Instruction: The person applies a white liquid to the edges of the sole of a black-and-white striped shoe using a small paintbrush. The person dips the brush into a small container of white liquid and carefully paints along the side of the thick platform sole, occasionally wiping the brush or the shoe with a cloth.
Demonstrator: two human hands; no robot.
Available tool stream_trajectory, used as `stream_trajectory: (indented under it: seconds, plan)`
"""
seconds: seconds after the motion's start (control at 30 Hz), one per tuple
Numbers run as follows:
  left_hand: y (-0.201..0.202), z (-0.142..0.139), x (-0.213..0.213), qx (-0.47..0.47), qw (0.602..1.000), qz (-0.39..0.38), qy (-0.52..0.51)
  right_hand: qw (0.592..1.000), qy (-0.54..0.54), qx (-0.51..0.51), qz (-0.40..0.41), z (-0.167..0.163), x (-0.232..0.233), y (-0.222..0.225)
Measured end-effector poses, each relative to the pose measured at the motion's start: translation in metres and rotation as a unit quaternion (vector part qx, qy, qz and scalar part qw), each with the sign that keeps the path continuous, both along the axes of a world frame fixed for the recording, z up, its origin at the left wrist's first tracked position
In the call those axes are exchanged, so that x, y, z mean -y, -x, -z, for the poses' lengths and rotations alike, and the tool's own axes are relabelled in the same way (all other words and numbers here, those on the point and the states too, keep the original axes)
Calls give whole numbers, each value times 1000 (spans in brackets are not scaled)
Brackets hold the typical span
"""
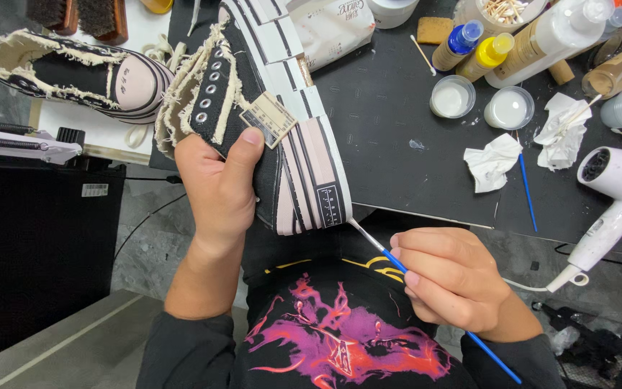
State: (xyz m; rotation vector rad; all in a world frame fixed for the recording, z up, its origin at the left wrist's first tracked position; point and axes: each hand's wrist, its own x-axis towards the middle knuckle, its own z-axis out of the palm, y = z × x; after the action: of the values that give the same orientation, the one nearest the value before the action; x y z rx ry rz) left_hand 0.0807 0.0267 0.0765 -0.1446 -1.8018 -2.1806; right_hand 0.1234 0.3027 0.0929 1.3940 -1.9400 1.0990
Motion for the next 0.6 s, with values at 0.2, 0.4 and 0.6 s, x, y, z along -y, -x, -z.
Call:
stream_trajectory:
  seconds: [0.2,0.4,0.6]
  plan:
    - [0,0,-1,-2,1000,-5,3,985,84,141,47,-7,-1,-16]
    - [-1,-1,0,-1,1000,-6,20,934,229,269,50,8,5,-15]
    - [-2,-2,-2,4,1000,6,22,937,204,278,51,6,6,-13]
